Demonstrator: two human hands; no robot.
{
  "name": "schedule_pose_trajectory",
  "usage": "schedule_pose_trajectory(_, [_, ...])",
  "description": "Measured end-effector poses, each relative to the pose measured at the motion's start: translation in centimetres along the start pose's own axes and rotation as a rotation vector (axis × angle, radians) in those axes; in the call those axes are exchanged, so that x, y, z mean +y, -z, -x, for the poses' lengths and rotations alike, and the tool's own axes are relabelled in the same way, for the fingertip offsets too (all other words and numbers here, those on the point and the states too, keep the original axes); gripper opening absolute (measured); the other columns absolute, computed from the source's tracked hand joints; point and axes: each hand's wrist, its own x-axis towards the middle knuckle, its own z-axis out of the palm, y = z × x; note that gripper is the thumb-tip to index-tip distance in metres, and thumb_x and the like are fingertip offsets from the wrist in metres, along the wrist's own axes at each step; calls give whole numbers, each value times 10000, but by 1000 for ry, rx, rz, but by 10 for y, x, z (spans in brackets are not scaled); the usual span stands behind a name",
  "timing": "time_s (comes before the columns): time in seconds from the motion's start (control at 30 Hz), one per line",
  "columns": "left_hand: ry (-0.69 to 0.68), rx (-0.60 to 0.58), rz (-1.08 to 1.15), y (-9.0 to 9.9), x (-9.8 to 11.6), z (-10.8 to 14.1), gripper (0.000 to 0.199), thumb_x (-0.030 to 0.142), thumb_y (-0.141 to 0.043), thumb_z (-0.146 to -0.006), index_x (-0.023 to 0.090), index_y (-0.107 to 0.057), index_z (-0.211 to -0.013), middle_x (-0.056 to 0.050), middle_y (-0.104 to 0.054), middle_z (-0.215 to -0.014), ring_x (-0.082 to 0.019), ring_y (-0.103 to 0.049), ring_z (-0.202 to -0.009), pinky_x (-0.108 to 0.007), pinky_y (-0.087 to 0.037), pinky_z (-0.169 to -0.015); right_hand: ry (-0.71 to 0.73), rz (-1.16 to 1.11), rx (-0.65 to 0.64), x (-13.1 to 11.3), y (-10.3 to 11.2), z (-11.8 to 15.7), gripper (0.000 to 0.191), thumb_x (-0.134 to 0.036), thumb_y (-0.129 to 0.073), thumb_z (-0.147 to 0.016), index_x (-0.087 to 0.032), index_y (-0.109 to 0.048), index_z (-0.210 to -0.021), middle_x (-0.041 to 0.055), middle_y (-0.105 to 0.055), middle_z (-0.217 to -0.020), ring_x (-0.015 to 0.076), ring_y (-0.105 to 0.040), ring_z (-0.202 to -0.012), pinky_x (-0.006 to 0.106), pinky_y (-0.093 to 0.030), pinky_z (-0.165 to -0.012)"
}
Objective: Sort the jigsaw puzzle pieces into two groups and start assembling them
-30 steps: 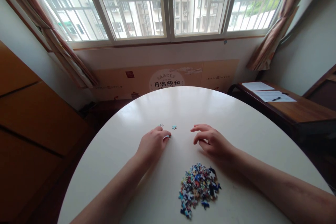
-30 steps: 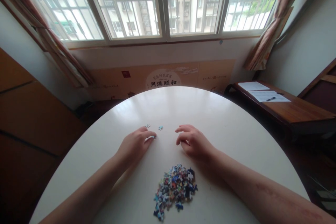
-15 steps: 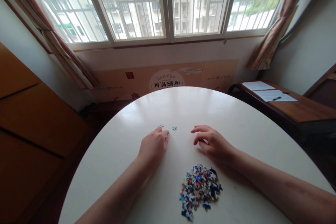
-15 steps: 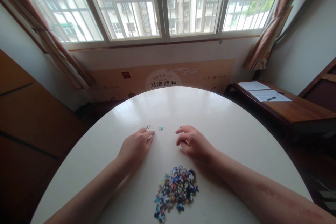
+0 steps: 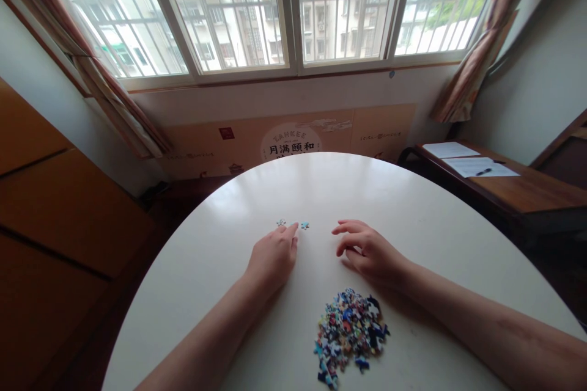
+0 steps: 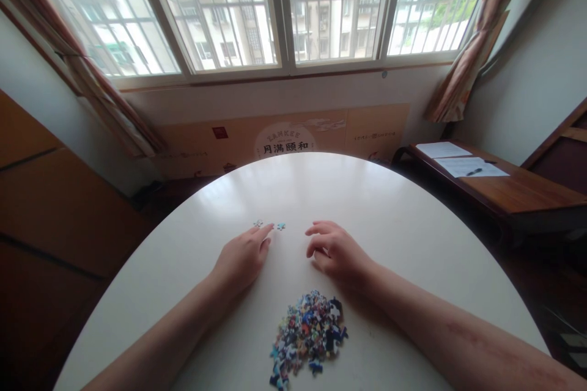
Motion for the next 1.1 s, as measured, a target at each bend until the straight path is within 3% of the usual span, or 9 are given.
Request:
schedule_pose_trajectory(0.33, [-23, -9, -72, -3, 13, -4, 425, 305, -389, -1049, 276, -555, -1439, -65, -715, -1088, -220, -685, -991, -303, -505, -776, -8, 10, -11, -2, -4, -3, 244, -37, -622, -755, -243, -752, -746, 74, -731, -1189, 324, -572, -1285, 557, -445, -1082])
schedule_pose_trajectory(0.63, [20, 14, -81, -4, 10, -5, 477, 217, -391, -1030, 223, -475, -1500, -96, -699, -1226, -228, -688, -1042, -320, -518, -824, 5, 18, 5, -1, -5, -3, 265, -27, -600, -762, -239, -757, -740, 79, -732, -1163, 313, -582, -1267, 538, -457, -1076])
schedule_pose_trajectory(0.77, [68, 5, -94, -2, 5, -2, 419, 164, -425, -996, 218, -596, -1374, -93, -695, -1240, -230, -694, -1030, -308, -517, -821, 1, 11, 6, -1, -4, -3, 259, -20, -611, -748, -236, -753, -735, 80, -730, -1170, 307, -586, -1260, 527, -468, -1068])
schedule_pose_trajectory(1.1, [65, -10, -71, -4, 7, -11, 413, 294, -381, -1046, 247, -577, -1408, -105, -694, -1256, -234, -682, -1076, -332, -516, -877, -19, 12, -23, -4, -4, -4, 209, -69, -643, -782, -240, -756, -741, 70, -732, -1188, 317, -579, -1269, 555, -426, -1091])
